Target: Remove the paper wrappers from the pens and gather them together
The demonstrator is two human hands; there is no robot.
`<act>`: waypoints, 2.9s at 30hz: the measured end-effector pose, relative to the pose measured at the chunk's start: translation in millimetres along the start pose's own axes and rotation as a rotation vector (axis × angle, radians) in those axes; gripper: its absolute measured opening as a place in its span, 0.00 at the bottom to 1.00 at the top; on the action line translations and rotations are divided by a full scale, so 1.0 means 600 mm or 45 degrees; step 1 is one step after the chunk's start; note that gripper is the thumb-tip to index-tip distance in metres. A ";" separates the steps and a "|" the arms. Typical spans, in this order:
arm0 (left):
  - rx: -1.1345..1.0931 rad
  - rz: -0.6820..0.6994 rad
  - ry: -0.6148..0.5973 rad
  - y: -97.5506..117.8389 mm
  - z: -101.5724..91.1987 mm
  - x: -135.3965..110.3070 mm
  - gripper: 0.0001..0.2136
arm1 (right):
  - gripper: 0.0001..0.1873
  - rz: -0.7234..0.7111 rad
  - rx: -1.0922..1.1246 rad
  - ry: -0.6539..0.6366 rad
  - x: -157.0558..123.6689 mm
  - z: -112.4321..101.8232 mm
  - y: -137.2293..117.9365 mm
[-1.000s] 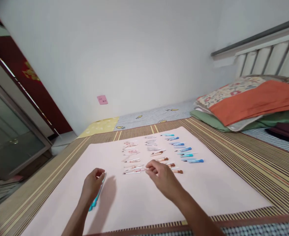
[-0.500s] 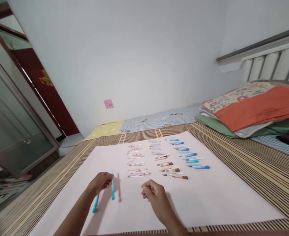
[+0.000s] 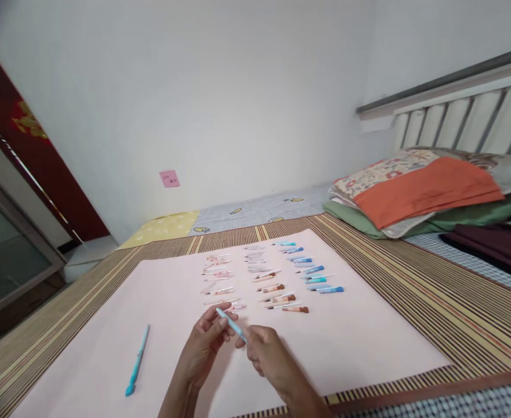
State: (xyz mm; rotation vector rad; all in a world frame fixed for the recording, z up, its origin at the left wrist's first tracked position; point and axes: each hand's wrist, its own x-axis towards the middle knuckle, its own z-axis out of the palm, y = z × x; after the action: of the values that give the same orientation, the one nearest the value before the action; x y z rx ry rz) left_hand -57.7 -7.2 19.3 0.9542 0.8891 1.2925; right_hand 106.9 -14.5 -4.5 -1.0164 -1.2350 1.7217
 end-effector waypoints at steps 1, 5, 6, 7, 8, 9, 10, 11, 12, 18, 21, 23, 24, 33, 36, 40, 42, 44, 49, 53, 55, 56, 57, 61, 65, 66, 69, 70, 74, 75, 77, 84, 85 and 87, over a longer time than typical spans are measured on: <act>-0.028 0.016 0.008 -0.002 -0.003 -0.001 0.18 | 0.31 0.001 -0.039 0.002 0.000 -0.002 -0.002; -0.039 0.072 0.107 -0.017 -0.014 0.003 0.13 | 0.24 -0.141 -0.341 0.112 0.001 0.002 -0.006; -0.037 0.079 0.141 -0.021 -0.015 0.005 0.13 | 0.23 -0.207 -0.432 0.135 0.000 0.005 -0.008; -0.035 0.082 0.171 -0.024 -0.016 0.006 0.14 | 0.21 -0.276 -0.514 0.153 -0.001 0.008 -0.009; -0.033 0.083 0.200 -0.025 -0.016 0.006 0.15 | 0.20 -0.338 -0.583 0.164 -0.002 0.010 -0.011; -0.032 0.081 0.222 -0.025 -0.016 0.005 0.15 | 0.19 -0.387 -0.639 0.171 -0.003 0.012 -0.012; -0.033 0.083 0.236 -0.023 -0.015 0.004 0.15 | 0.19 -0.423 -0.681 0.175 -0.004 0.012 -0.012; -0.043 0.081 0.233 -0.020 -0.014 0.001 0.15 | 0.18 -0.450 -0.709 0.184 -0.004 0.012 -0.012; -0.062 0.078 0.214 -0.016 -0.014 -0.001 0.14 | 0.18 -0.468 -0.725 0.192 -0.003 0.011 -0.012; -0.085 0.012 0.209 -0.024 -0.026 0.001 0.17 | 0.17 -0.484 -0.786 0.188 0.003 0.004 -0.011; -0.049 -0.028 0.316 -0.038 -0.029 0.004 0.19 | 0.17 -0.473 -0.901 0.181 0.000 0.004 -0.011; -0.076 -0.044 0.322 -0.036 -0.027 0.000 0.20 | 0.17 -0.476 -0.941 0.187 -0.002 0.003 -0.010; -0.115 -0.044 0.292 -0.032 -0.025 -0.003 0.20 | 0.18 -0.482 -0.939 0.191 -0.002 0.002 -0.009; -0.171 -0.046 0.284 -0.038 -0.038 0.010 0.15 | 0.18 -0.458 -0.886 0.169 0.001 -0.002 -0.007; -0.188 -0.049 0.296 -0.043 -0.037 0.009 0.16 | 0.17 -0.458 -0.909 0.166 -0.001 -0.003 -0.008; -0.253 -0.124 0.187 -0.035 -0.026 0.000 0.15 | 0.16 -0.482 -0.860 0.166 -0.003 -0.007 -0.012; -0.282 -0.138 0.192 -0.033 -0.024 -0.001 0.14 | 0.16 -0.502 -0.807 0.155 -0.004 -0.009 -0.015; -0.310 -0.122 0.239 -0.035 -0.024 0.002 0.11 | 0.16 -0.514 -0.771 0.130 -0.006 -0.013 -0.018; -0.375 -0.102 0.348 -0.046 -0.029 0.011 0.07 | 0.16 -0.488 -0.801 0.088 -0.008 -0.025 -0.022; -0.396 -0.103 0.419 -0.050 -0.031 0.014 0.03 | 0.14 -0.463 -0.837 0.106 -0.008 -0.030 -0.018; -0.401 -0.097 0.454 -0.050 -0.032 0.015 0.02 | 0.12 -0.434 -0.829 0.126 -0.007 -0.031 -0.015; -0.405 -0.092 0.473 -0.049 -0.032 0.015 0.02 | 0.11 -0.422 -0.824 0.138 -0.006 -0.032 -0.014; -0.410 -0.086 0.494 -0.049 -0.033 0.016 0.02 | 0.10 -0.415 -0.820 0.149 -0.005 -0.033 -0.013; -0.446 -0.079 0.569 -0.045 -0.031 0.016 0.05 | 0.10 -0.385 -0.791 0.235 0.000 -0.039 -0.012; -0.476 -0.099 0.563 -0.043 -0.022 0.015 0.05 | 0.14 -0.400 -0.713 0.287 0.005 -0.036 -0.012; -0.479 -0.103 0.550 -0.043 -0.019 0.014 0.05 | 0.15 -0.403 -0.712 0.291 0.007 -0.033 -0.011; -0.487 -0.113 0.510 -0.043 -0.012 0.012 0.05 | 0.16 -0.393 -0.756 0.291 0.011 -0.024 -0.004; -0.492 -0.115 0.504 -0.044 -0.011 0.012 0.05 | 0.15 -0.393 -0.777 0.295 0.013 -0.022 -0.001; -0.532 -0.108 0.546 -0.044 -0.017 0.014 0.04 | 0.14 -0.424 -0.831 0.350 0.016 -0.023 0.002; -0.549 -0.103 0.564 -0.044 -0.019 0.014 0.05 | 0.14 -0.435 -0.833 0.370 0.016 -0.026 0.001; -0.584 -0.098 0.590 -0.042 -0.022 0.015 0.06 | 0.14 -0.455 -0.821 0.409 0.015 -0.032 -0.001; -0.707 -0.152 0.628 -0.036 -0.018 0.013 0.06 | 0.16 -0.475 -0.761 0.468 0.013 -0.046 -0.006; -0.729 -0.171 0.636 -0.035 -0.018 0.013 0.06 | 0.16 -0.481 -0.754 0.471 0.013 -0.046 -0.007; -0.777 -0.214 0.652 -0.033 -0.020 0.015 0.07 | 0.16 -0.490 -0.731 0.482 0.012 -0.047 -0.009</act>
State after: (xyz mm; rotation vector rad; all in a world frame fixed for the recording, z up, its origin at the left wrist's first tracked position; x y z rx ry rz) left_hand -60.8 1.7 -3.5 0.0642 0.8522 1.5590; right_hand 130.7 3.3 -6.6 -1.2550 -1.5766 0.8431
